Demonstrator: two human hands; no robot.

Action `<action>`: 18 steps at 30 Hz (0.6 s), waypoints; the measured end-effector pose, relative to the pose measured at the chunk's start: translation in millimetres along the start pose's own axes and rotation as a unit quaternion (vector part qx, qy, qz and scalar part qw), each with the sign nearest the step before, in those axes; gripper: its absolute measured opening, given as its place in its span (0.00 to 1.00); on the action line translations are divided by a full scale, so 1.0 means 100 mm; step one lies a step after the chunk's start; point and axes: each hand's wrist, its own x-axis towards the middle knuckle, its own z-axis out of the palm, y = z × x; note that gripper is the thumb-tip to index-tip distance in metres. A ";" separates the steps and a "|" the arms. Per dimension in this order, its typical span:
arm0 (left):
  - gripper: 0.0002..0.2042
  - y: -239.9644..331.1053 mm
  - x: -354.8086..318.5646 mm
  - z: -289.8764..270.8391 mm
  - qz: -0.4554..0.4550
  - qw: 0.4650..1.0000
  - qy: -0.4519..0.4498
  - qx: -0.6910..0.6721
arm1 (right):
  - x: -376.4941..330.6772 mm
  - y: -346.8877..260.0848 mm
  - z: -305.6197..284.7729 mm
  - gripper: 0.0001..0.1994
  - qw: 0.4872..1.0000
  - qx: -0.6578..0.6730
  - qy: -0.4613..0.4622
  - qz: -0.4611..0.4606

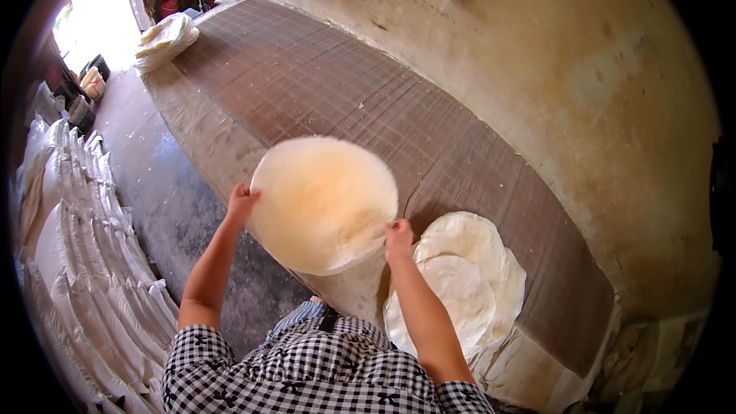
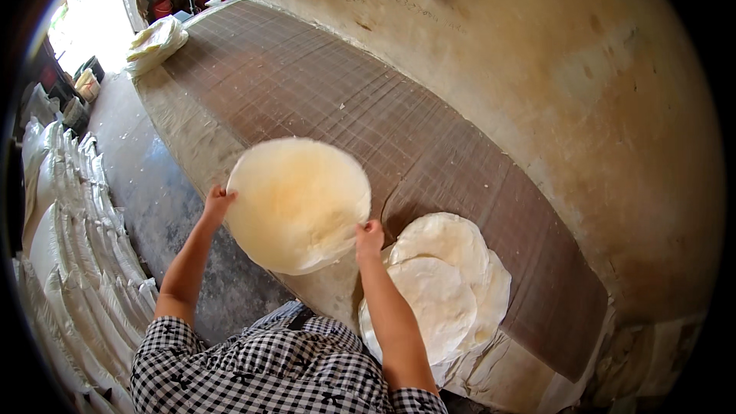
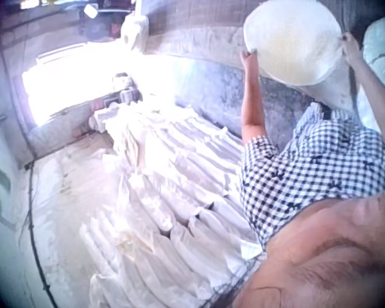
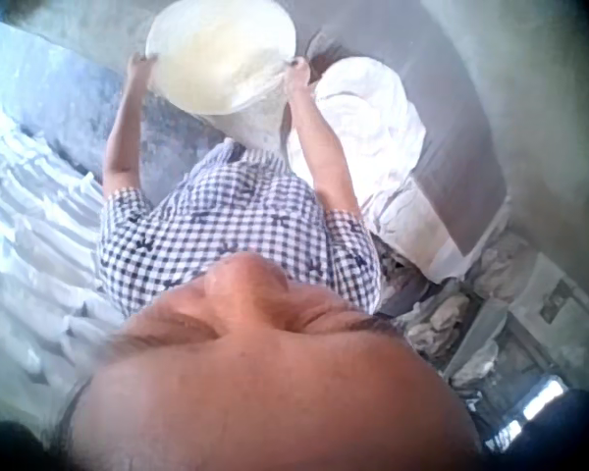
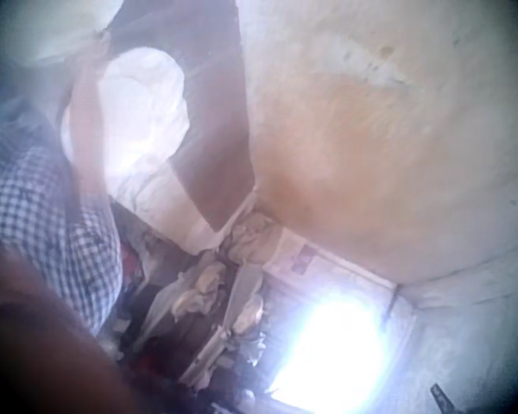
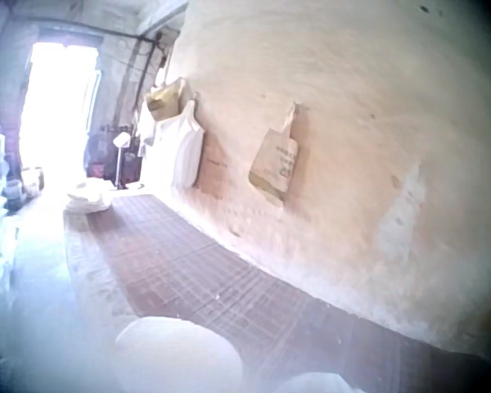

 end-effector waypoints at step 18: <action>0.17 0.16 -0.42 0.63 0.147 0.876 0.076 0.453 | -0.56 -0.18 0.05 0.23 0.957 -0.237 0.045 -0.158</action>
